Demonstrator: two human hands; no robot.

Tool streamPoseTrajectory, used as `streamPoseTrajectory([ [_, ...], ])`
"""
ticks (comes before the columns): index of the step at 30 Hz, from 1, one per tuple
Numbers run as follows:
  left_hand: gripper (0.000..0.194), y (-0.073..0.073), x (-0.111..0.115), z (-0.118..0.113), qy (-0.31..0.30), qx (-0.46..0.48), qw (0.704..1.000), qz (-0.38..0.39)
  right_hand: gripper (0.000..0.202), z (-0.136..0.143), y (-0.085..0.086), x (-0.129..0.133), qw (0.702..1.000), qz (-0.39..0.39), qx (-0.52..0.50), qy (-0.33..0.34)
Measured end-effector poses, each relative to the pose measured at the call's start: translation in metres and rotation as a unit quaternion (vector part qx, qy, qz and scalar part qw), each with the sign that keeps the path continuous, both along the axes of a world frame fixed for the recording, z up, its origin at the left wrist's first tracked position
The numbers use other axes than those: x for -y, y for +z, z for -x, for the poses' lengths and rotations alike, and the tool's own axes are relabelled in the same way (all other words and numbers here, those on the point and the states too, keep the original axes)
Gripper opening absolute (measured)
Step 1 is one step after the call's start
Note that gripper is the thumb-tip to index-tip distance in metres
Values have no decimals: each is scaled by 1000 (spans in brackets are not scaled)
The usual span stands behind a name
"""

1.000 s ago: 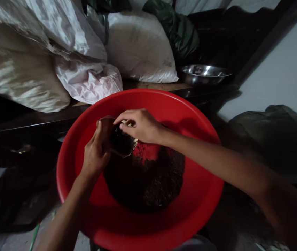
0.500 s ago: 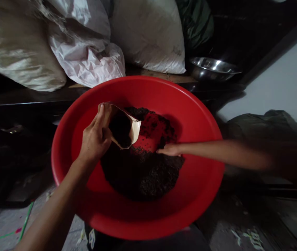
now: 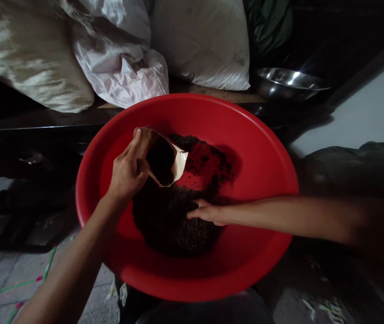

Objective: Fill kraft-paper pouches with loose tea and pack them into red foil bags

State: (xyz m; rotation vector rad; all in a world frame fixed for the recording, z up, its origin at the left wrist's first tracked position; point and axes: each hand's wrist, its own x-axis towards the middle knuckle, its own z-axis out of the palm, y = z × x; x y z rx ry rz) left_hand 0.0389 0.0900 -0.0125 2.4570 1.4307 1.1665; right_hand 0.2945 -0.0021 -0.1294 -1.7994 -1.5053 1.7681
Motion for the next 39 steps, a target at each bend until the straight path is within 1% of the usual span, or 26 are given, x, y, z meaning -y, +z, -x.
streamPoseTrajectory([
  [2,75,-1,1,1,-5,2,1000,-7,58,4,5,-4,999,4,-52,-6],
  [4,74,-1,2,1,-9,4,1000,-15,37,6,13,-8,994,13,-110,10],
  [5,74,-1,2,1,-10,4,1000,-18,29,7,20,-11,990,17,-137,20],
  [6,75,-1,2,1,-12,2,1000,-21,26,8,27,-13,987,20,-160,24],
  [7,76,-1,3,0,-14,-1,1000,-23,28,9,37,-15,983,21,-180,24],
  [9,78,-2,3,0,-19,-4,999,-28,38,12,60,-20,973,13,-230,27],
  [12,78,-5,2,-1,-28,-1,999,-27,48,16,104,-29,952,-47,-299,47],
  [14,77,-7,2,0,-35,2,999,-24,48,19,136,-38,939,-107,-321,63],
  [16,79,-8,2,1,-45,-2,999,-20,48,23,162,-50,926,-206,-307,74],
  [18,84,-8,2,3,-59,-11,998,-17,49,28,179,-64,903,-356,-229,74],
  [20,90,-8,1,4,-68,-17,997,-18,49,34,185,-77,858,-498,-95,84],
  [21,91,-7,1,4,-68,-17,997,-19,49,37,184,-83,834,-543,-24,99],
  [23,90,-7,1,4,-61,-14,998,-12,51,40,179,-90,796,-582,82,146],
  [24,89,-8,1,3,-57,-11,998,-6,50,42,176,-91,784,-588,109,169],
  [26,89,-10,1,0,-53,-4,999,1,38,41,175,-87,769,-599,114,190],
  [27,89,-11,1,-2,-54,-1,999,-2,29,39,177,-83,764,-610,101,181],
  [29,92,-14,0,-4,-56,7,998,-18,18,30,179,-75,754,-640,71,130],
  [31,95,-17,-1,-5,-50,15,998,-33,19,15,174,-71,746,-662,54,53],
  [32,96,-18,-1,-5,-41,20,998,-36,22,5,166,-72,747,-662,54,12],
  [33,98,-18,-2,-5,-32,23,999,-34,24,-5,153,-75,755,-653,60,-23],
  [34,98,-19,-2,-4,-25,26,999,-30,27,-16,137,-80,768,-634,76,-49],
  [35,99,-18,-2,-4,-22,28,999,-25,29,-26,118,-85,787,-606,98,-59],
  [36,99,-18,-2,-3,-23,30,999,-21,30,-34,96,-90,813,-567,129,-41],
  [37,99,-18,-2,-3,-28,32,999,-18,30,-40,74,-93,840,-518,162,-6],
  [38,99,-17,-1,-4,-34,33,999,-18,29,-42,52,-95,869,-459,176,47],
  [39,100,-17,-1,-4,-41,33,998,-21,30,-40,33,-93,896,-398,179,87],
])
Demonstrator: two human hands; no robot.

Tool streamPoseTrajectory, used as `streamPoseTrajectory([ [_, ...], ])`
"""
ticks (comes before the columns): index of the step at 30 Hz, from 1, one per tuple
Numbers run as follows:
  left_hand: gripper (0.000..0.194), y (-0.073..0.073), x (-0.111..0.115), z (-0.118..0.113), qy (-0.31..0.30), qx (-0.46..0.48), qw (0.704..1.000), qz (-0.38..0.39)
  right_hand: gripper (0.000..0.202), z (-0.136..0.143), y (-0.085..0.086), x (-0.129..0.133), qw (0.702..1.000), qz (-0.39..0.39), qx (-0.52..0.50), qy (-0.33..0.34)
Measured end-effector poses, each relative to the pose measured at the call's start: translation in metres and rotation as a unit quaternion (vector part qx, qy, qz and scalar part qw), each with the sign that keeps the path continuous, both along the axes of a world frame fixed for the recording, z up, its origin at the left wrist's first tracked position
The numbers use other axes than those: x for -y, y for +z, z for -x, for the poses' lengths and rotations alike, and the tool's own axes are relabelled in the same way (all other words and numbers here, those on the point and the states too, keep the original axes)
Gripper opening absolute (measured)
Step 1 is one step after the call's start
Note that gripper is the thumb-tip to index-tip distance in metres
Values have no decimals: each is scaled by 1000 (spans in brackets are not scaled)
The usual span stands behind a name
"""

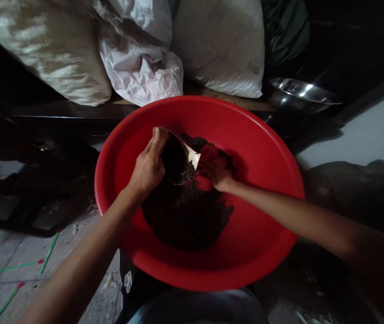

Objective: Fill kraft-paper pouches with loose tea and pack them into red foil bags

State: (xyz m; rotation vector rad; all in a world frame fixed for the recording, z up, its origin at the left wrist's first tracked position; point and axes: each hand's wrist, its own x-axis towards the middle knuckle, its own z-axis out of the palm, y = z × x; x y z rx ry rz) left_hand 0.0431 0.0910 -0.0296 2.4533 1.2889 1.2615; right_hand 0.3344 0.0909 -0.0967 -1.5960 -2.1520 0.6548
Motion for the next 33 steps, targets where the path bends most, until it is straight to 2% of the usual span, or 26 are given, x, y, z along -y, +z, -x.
streamPoseTrajectory([
  [2,99,1,1,-2,-9,-3,1000,-11,40,17,-30,11,995,102,-2,23],
  [4,96,1,0,-3,-15,-8,1000,-18,50,48,-47,27,990,137,-24,30],
  [6,91,2,-1,-2,-18,-11,1000,-17,51,81,-52,44,986,149,-49,56],
  [8,86,3,-2,2,-12,-11,1000,-12,49,104,-48,57,973,193,-92,86],
  [11,88,1,-5,10,14,-11,1000,-8,44,111,-36,67,947,249,-153,129],
  [13,91,-1,-6,13,22,-9,1000,-16,48,105,-26,71,939,246,-167,174],
  [17,92,-6,-6,14,7,0,1000,-30,78,102,-8,82,932,228,-117,257],
  [19,91,-9,-4,13,2,5,1000,-31,80,106,-2,92,942,194,-83,259],
  [22,93,-15,0,13,6,5,999,-41,69,113,3,105,963,156,-43,217],
  [26,95,-18,0,11,-7,-18,999,-40,64,111,12,109,969,134,-29,207],
  [29,95,-13,-6,7,-20,-38,999,-11,55,102,42,106,964,92,-99,230],
  [33,91,-7,-14,7,-64,-25,998,0,40,90,106,90,941,-29,-251,226],
])
